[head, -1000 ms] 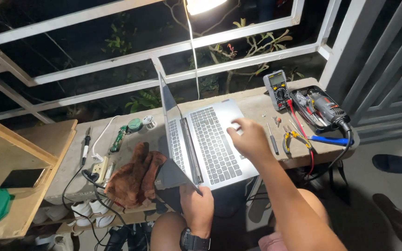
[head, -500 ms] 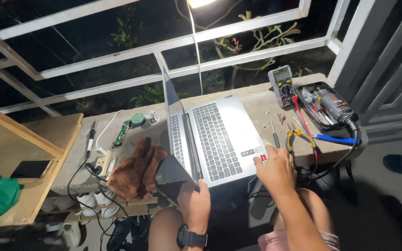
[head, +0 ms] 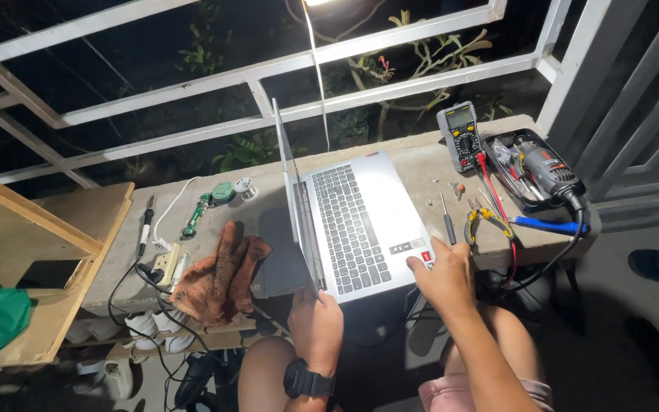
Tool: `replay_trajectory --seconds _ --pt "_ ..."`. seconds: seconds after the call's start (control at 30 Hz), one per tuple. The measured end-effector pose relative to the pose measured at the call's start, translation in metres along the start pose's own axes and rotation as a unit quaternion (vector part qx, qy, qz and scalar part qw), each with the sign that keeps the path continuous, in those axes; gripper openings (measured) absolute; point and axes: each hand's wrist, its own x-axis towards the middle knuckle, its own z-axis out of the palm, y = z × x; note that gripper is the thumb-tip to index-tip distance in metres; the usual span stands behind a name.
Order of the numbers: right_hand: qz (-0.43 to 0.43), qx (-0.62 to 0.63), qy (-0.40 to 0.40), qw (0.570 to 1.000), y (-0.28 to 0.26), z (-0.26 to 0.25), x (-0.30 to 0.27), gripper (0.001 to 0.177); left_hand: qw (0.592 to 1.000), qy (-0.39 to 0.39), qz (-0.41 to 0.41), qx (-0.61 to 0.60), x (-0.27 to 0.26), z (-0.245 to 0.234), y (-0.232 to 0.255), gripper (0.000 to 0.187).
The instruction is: The person cleans the exterior of a silver laptop with a cloth, opens it to reveal the screen and keyboard, and then closes it. They then pick up a screwdriver and a pair of pliers from the workbench.
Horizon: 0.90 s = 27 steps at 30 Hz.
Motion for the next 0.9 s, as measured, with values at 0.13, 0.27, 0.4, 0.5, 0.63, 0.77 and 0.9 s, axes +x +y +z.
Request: replay_trajectory --seconds 0.13,0.27,0.4,0.5,0.63,0.77,0.9 --pt "-0.017 0.001 0.011 1.000 0.003 0.002 0.001 0.057 0.999 0.014 0.034 0.028 0.000 0.001 0.001 0.030" --pt "0.007 0.009 -0.008 1.000 -0.003 0.000 -0.002 0.074 0.998 0.029 0.054 0.029 -0.002 0.005 -0.001 0.017" --pt "0.000 0.009 -0.004 1.000 0.000 0.002 0.000 0.069 0.995 0.025 0.069 0.061 -0.004 0.012 -0.008 0.017" --pt "-0.007 0.003 0.005 1.000 0.006 0.009 0.004 0.076 0.987 -0.002 0.118 0.111 -0.003 0.007 -0.005 0.016" --pt "-0.017 0.012 0.024 1.000 0.012 0.013 0.008 0.084 0.965 0.023 0.168 0.200 -0.002 0.013 -0.007 0.023" --pt "0.023 0.017 -0.009 1.000 -0.005 -0.004 -0.005 0.076 0.965 -0.005 0.164 0.204 -0.001 0.015 -0.012 0.030" --pt "-0.070 0.024 0.063 0.995 0.043 0.027 0.031 0.067 0.964 0.001 0.157 0.212 0.000 0.017 -0.012 0.022"
